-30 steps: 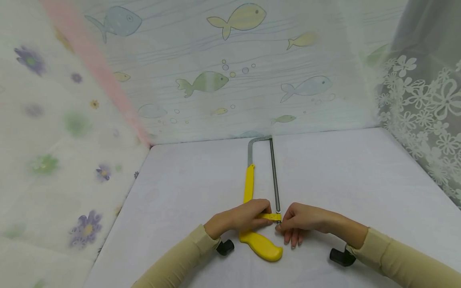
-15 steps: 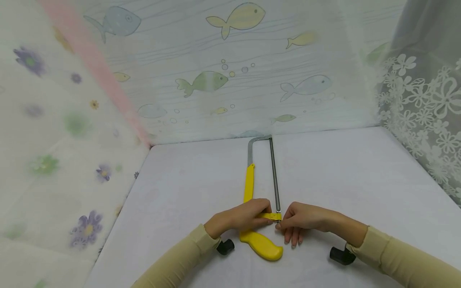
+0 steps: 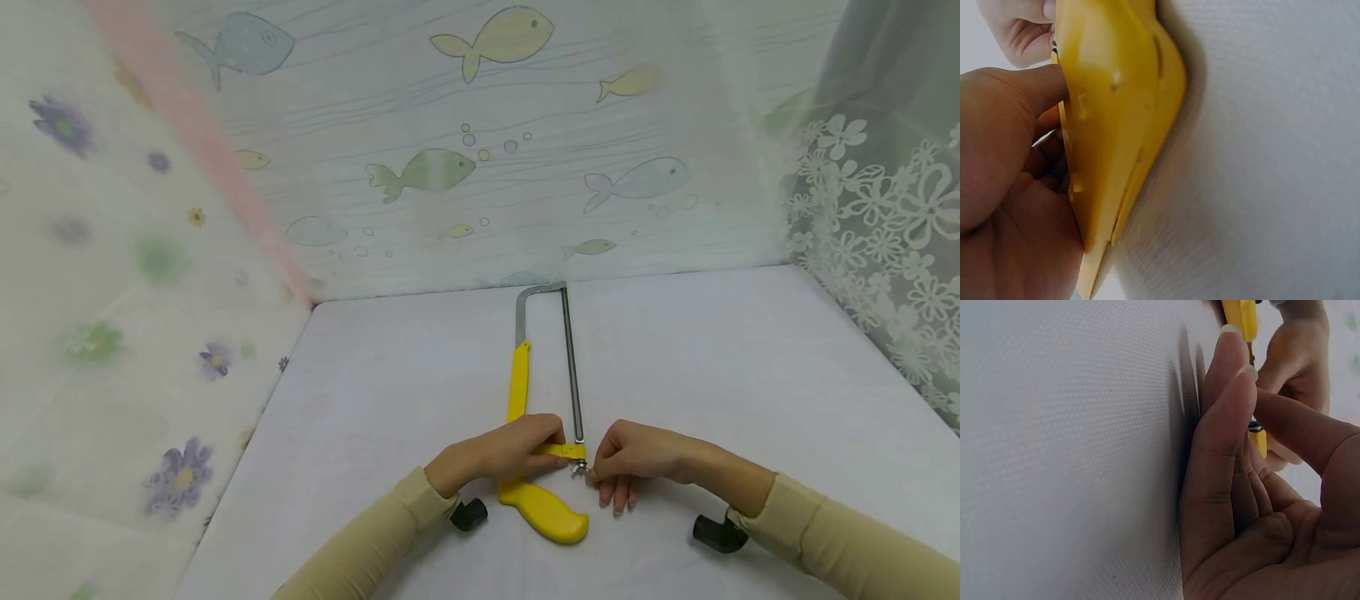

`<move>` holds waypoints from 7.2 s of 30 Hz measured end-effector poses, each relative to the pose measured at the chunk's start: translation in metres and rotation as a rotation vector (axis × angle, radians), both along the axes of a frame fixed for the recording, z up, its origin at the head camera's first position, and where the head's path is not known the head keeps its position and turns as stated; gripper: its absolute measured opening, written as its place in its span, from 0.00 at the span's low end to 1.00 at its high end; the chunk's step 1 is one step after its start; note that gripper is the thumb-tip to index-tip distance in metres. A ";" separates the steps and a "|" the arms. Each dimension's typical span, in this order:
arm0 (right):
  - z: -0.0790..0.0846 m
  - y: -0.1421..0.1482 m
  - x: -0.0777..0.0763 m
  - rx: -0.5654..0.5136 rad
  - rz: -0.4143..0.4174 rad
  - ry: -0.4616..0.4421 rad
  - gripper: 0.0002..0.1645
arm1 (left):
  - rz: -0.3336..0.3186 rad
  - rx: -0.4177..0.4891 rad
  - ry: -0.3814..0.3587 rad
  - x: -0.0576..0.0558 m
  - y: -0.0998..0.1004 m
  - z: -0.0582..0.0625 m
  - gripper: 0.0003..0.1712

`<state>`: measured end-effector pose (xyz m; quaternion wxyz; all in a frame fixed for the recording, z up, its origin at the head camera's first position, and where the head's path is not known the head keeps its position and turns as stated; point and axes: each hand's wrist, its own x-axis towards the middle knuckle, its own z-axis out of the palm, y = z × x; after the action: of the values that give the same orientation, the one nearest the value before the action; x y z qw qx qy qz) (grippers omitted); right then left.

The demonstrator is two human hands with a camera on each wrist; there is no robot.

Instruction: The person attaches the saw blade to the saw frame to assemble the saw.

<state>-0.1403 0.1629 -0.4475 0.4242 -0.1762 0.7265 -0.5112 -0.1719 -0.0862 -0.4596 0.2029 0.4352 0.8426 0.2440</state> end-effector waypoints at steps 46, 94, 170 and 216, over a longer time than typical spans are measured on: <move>0.003 0.001 0.001 0.022 -0.019 0.002 0.16 | -0.010 0.001 0.020 0.001 0.000 -0.001 0.07; 0.000 0.000 0.003 -0.035 -0.007 0.005 0.17 | 0.002 -0.001 -0.008 -0.001 -0.001 -0.006 0.07; 0.001 -0.011 0.004 0.033 -0.040 0.006 0.23 | -0.011 0.004 0.007 0.000 0.000 -0.003 0.06; -0.003 -0.013 0.003 0.007 -0.033 0.024 0.22 | -0.018 0.008 0.003 -0.001 -0.001 -0.004 0.07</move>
<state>-0.1369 0.1503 -0.4501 0.4074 -0.1688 0.7362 -0.5134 -0.1733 -0.0872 -0.4632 0.2021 0.4439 0.8380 0.2447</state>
